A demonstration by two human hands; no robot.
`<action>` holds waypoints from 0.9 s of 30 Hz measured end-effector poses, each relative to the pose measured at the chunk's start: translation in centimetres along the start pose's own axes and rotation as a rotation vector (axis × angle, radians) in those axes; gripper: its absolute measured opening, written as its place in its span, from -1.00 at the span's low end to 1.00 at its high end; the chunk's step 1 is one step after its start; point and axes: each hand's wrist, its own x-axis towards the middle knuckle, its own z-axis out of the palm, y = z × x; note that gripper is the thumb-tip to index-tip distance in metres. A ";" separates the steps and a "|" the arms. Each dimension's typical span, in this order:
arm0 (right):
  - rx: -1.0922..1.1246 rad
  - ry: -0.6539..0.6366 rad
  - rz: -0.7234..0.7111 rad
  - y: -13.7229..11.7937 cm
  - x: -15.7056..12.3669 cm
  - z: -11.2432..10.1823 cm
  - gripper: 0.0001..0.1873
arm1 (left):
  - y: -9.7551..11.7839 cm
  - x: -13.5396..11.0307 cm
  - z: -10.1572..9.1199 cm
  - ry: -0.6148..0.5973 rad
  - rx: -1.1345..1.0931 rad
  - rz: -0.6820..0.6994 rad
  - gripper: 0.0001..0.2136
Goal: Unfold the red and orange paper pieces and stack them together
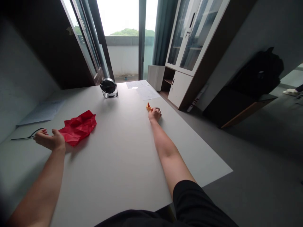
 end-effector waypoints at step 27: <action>0.133 -0.503 -1.284 -10.2 -15.8 1.9 -0.87 | 6.5 -9.0 8.2 -0.600 0.093 0.401 -0.86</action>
